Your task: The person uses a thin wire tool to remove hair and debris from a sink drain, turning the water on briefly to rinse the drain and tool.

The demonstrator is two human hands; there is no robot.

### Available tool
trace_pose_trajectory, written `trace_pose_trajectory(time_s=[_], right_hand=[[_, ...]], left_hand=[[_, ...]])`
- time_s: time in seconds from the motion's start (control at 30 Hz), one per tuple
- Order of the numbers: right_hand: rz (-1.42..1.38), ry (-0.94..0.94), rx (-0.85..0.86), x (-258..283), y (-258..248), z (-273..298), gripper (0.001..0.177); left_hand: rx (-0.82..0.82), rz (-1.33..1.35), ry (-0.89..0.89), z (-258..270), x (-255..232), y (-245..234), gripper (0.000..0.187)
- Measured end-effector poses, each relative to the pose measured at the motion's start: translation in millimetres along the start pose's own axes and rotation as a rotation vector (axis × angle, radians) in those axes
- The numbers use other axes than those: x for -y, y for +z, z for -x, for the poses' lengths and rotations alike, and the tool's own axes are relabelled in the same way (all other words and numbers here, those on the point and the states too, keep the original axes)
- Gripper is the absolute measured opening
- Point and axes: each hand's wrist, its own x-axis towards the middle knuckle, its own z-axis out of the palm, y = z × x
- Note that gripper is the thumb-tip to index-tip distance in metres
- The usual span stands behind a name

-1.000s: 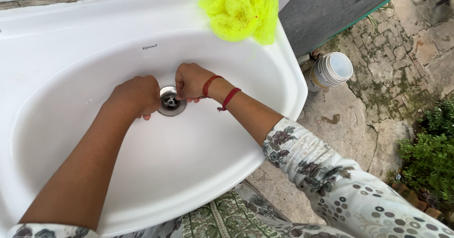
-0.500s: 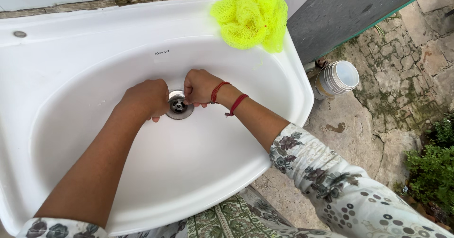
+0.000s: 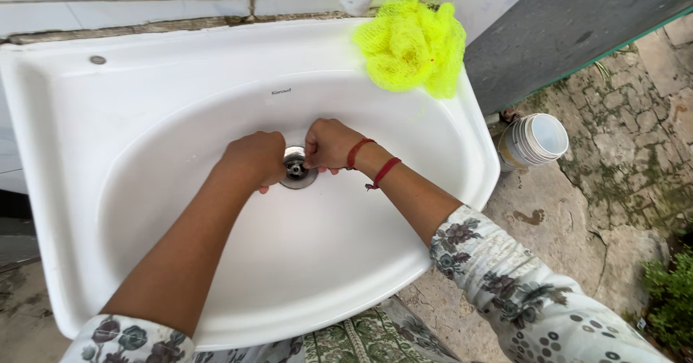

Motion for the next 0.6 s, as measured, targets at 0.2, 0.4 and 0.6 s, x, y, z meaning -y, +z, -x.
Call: trace_pose_trajectory(time_s=[0.2, 0.4, 0.6], right_hand=[[0.017, 0.048, 0.111, 4.6, 3.5, 5.1, 0.01], [0.05, 0.048, 0.035, 7.5, -0.3, 4.1, 0.018], [0.03, 0.029, 0.0, 3.9, 0.6, 0.8, 0.018]], left_hand=[[0.091, 0.091, -0.041, -1.2, 2.3, -1.7, 0.012], [0.024, 0.011, 0.007, -3.2, 1.0, 1.3, 0.012], [-0.014, 0.032, 0.019, -4.5, 3.6, 3.1, 0.012]])
